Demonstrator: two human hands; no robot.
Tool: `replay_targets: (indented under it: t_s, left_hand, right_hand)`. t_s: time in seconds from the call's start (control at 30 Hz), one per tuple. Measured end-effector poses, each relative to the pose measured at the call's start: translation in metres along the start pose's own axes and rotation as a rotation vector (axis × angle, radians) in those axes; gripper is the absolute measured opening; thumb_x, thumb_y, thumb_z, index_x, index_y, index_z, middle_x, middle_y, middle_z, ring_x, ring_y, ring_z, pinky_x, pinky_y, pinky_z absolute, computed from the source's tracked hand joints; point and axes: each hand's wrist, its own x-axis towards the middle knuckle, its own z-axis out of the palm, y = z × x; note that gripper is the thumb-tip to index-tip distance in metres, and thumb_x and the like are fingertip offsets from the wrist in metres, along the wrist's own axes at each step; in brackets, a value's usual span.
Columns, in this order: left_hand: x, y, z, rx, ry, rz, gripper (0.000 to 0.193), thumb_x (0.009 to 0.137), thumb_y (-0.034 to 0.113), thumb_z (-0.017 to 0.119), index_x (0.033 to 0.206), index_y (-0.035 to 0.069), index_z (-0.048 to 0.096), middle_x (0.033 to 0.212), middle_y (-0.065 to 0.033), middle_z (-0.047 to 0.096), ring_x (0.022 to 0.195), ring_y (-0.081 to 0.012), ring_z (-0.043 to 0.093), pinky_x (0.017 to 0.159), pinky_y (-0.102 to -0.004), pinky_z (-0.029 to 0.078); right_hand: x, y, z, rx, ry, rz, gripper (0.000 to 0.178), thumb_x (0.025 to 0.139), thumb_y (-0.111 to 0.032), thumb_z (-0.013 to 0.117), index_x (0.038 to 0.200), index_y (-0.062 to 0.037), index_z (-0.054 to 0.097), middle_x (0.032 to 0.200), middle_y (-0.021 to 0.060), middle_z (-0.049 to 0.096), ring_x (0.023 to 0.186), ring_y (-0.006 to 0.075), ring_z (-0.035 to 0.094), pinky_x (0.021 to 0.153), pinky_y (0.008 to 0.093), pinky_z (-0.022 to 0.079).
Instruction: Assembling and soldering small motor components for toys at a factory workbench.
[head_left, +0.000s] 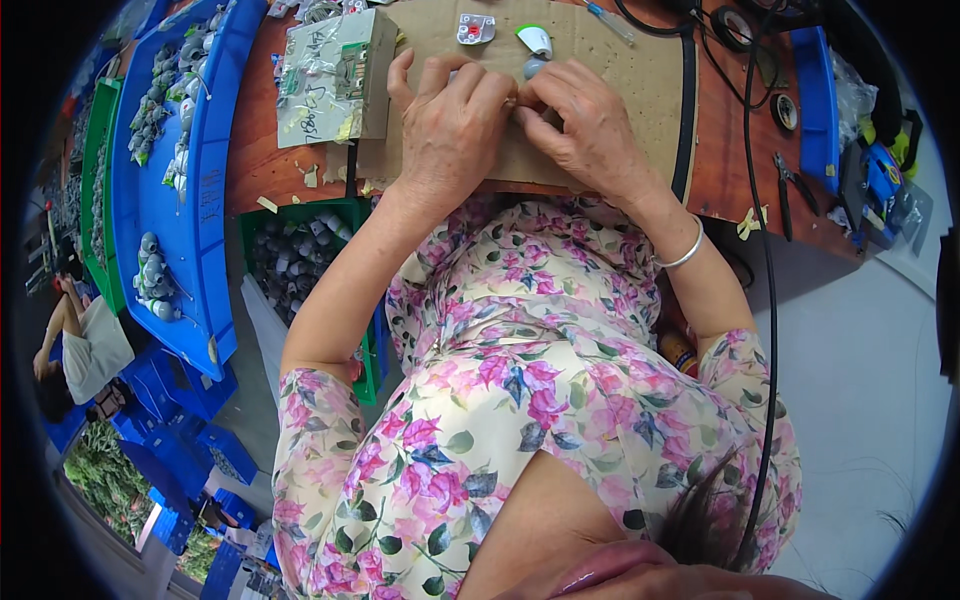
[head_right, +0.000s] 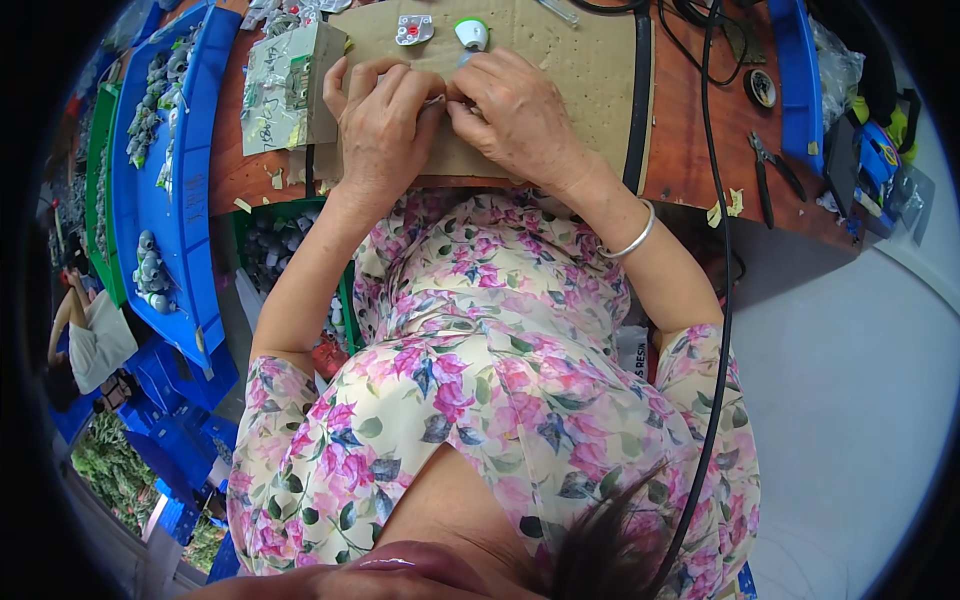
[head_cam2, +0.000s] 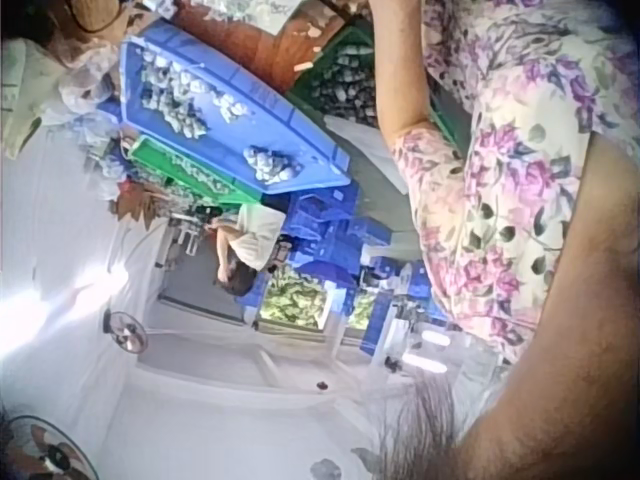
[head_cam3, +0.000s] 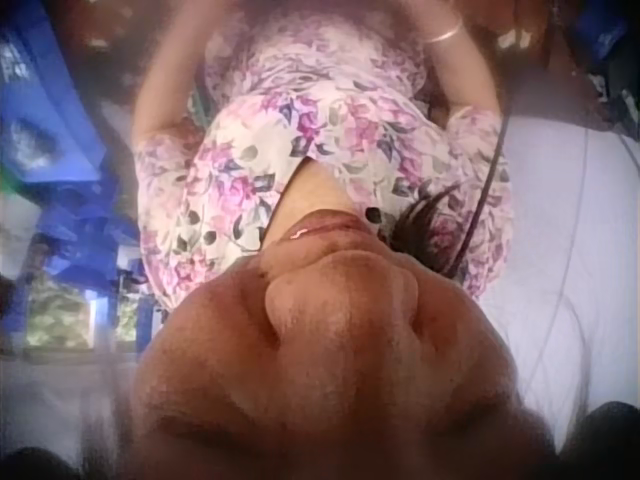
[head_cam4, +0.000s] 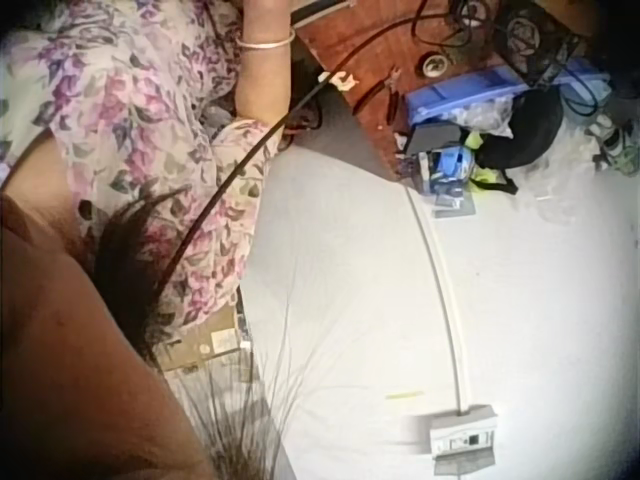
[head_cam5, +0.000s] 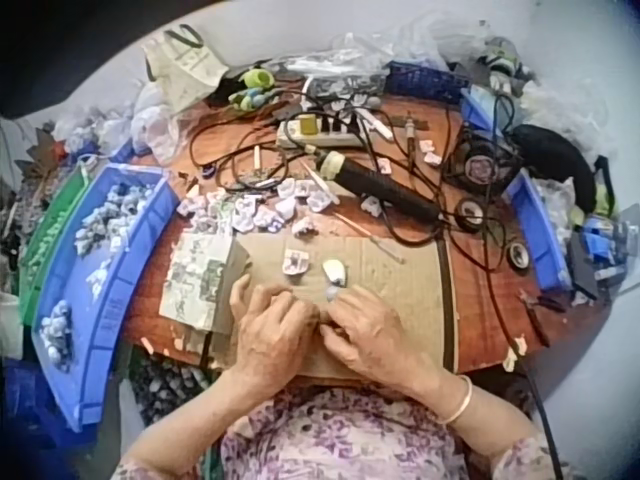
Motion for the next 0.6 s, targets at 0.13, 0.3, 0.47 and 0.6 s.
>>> replay_targets:
  t_s: [0.13,0.3,0.47,0.6]
  left_hand:
    - [-0.005,-0.003,-0.003,0.054,-0.042,0.021,0.011,0.079,0.010,0.069,0.086,0.019,0.066,0.089,0.0025,0.060,0.100,-0.0218,0.057,0.107,-0.0556,0.025]
    - [-0.006,-0.001,-0.009,-0.086,-0.073,0.001,0.004,0.083,0.016,0.072,0.086,0.018,0.069,0.092,0.0025,0.062,0.099,-0.0228,0.057,0.107,-0.0568,0.026]
    - [-0.011,0.000,-0.007,-0.087,-0.060,-0.013,0.007,0.084,0.018,0.073,0.089,0.016,0.070,0.093,0.0030,0.064,0.099,-0.0220,0.058,0.107,-0.0527,0.029]
    - [-0.013,-0.002,-0.005,-0.072,-0.032,-0.002,0.007,0.085,0.021,0.073,0.088,0.015,0.070,0.092,0.0023,0.063,0.097,-0.0229,0.057,0.106,-0.0530,0.030]
  right_hand:
    - [-0.006,0.003,-0.002,0.016,-0.030,0.035,0.013,0.082,-0.009,0.070,0.087,-0.0013,0.061,0.082,0.0101,0.059,0.081,0.0291,0.057,0.073,0.0399,0.048]
    - [-0.007,0.008,-0.003,-0.037,-0.025,-0.028,0.013,0.083,-0.010,0.071,0.086,-0.0014,0.061,0.084,0.0103,0.059,0.083,0.0288,0.058,0.074,0.0399,0.048]
    - [-0.010,0.005,-0.003,-0.028,-0.036,-0.022,0.011,0.084,-0.009,0.071,0.090,-0.0022,0.065,0.086,0.0101,0.060,0.085,0.0288,0.058,0.076,0.0395,0.048]
    - [-0.014,0.008,-0.004,-0.040,0.020,-0.053,0.020,0.083,-0.005,0.069,0.102,-0.0051,0.071,0.089,0.0075,0.061,0.088,0.0276,0.059,0.078,0.0381,0.049]
